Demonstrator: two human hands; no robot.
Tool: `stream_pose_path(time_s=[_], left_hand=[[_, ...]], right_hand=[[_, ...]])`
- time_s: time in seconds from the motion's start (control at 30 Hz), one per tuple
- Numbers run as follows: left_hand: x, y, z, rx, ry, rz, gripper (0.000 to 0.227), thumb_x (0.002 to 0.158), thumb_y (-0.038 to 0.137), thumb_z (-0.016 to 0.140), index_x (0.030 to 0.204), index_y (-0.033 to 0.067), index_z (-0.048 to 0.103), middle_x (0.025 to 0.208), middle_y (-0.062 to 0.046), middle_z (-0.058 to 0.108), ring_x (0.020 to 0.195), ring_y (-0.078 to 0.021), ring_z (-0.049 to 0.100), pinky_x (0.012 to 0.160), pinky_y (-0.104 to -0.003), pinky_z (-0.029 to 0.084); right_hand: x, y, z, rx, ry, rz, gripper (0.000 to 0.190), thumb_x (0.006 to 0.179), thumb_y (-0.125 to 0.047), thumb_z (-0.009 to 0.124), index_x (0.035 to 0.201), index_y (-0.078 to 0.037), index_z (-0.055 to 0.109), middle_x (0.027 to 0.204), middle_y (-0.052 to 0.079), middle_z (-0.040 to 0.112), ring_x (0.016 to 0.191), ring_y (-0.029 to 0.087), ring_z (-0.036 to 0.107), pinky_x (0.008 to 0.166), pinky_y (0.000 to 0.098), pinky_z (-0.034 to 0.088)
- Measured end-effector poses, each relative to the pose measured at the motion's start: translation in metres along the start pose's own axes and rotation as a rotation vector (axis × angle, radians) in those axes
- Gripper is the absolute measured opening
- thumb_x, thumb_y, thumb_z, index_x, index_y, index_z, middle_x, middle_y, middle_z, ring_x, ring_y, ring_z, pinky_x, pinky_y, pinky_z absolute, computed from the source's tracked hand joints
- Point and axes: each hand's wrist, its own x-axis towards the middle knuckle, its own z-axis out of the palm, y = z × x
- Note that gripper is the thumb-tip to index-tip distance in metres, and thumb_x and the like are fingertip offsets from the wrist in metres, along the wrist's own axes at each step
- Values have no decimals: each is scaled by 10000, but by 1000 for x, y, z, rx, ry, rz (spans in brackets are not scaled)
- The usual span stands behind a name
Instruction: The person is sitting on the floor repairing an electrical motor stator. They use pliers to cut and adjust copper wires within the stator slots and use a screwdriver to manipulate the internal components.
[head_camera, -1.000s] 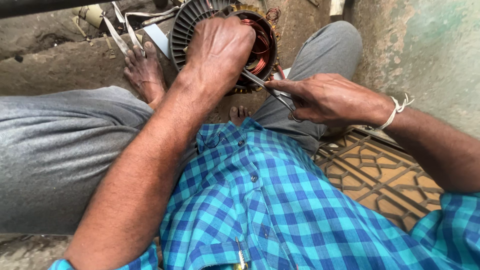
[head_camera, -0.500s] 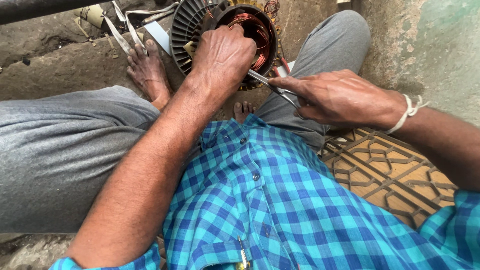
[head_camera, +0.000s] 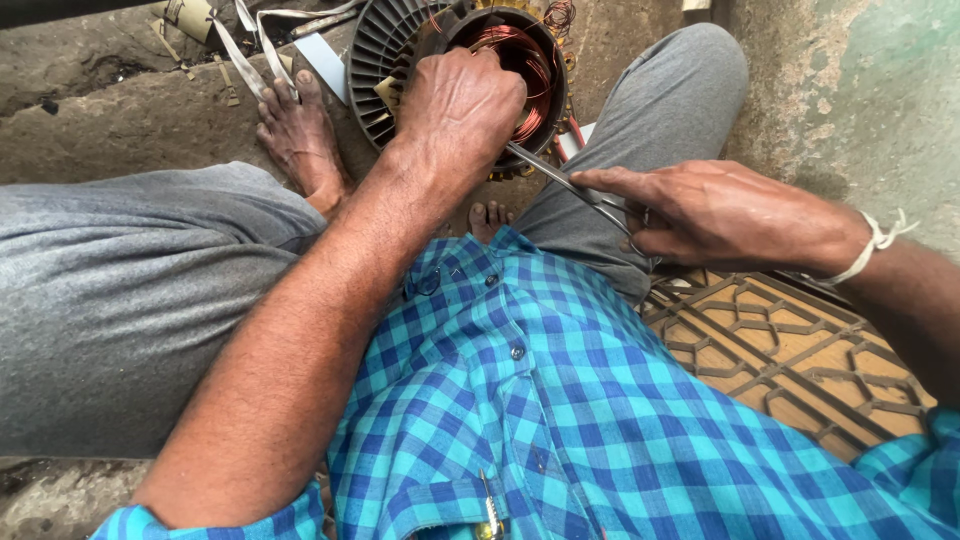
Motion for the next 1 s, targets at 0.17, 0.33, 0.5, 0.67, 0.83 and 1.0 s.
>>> stream_pose_path(time_s=[0.17, 0.33, 0.5, 0.67, 0.83, 1.0], left_hand=[[0, 1, 1, 8, 11, 1, 55, 776, 84, 782, 808, 40, 773, 809, -176, 734, 744, -258, 743, 566, -388, 613], [-2, 0, -1, -2, 1, -11, 47, 814, 83, 782, 806, 38, 773, 817, -180, 737, 742, -254, 745, 577, -389, 613], [-2, -1, -3, -25, 27, 19, 49, 775, 76, 792, 818, 57, 781, 830, -176, 745, 784, -286, 752, 633, -412, 615], [-1, -3, -9, -60, -5, 10, 60, 785, 98, 794, 822, 53, 782, 836, -183, 743, 783, -315, 752, 622, -433, 610], [-1, -2, -12, -80, 36, 19, 87, 761, 114, 798, 824, 57, 784, 828, -180, 742, 775, -324, 752, 605, -438, 606], [3, 1, -5, -41, -69, -3, 87, 799, 97, 769, 873, 50, 770, 826, -165, 737, 765, -286, 742, 592, -406, 602]], right_hand=[[-5, 1, -2, 38, -11, 1, 864, 874, -276, 719, 1620, -306, 286, 807, 96, 708, 702, 249, 697, 720, 448, 576], [-3, -1, -1, 80, -50, 48, 868, 883, -289, 707, 1634, -322, 274, 770, 91, 700, 657, 243, 706, 699, 425, 594], [3, -10, -3, -125, 10, 1, 823, 912, -223, 654, 1644, -261, 279, 663, 134, 649, 633, 273, 667, 647, 475, 548], [19, -19, -10, -174, -20, 15, 800, 892, -182, 600, 1632, -235, 300, 684, 126, 626, 661, 282, 669, 627, 465, 569], [25, -12, -15, -89, 137, -229, 819, 829, -230, 701, 1579, -165, 379, 667, 151, 608, 644, 317, 642, 638, 501, 519], [24, -5, -12, -122, 144, -243, 784, 856, -166, 624, 1603, -165, 387, 633, 157, 602, 648, 314, 634, 648, 500, 513]])
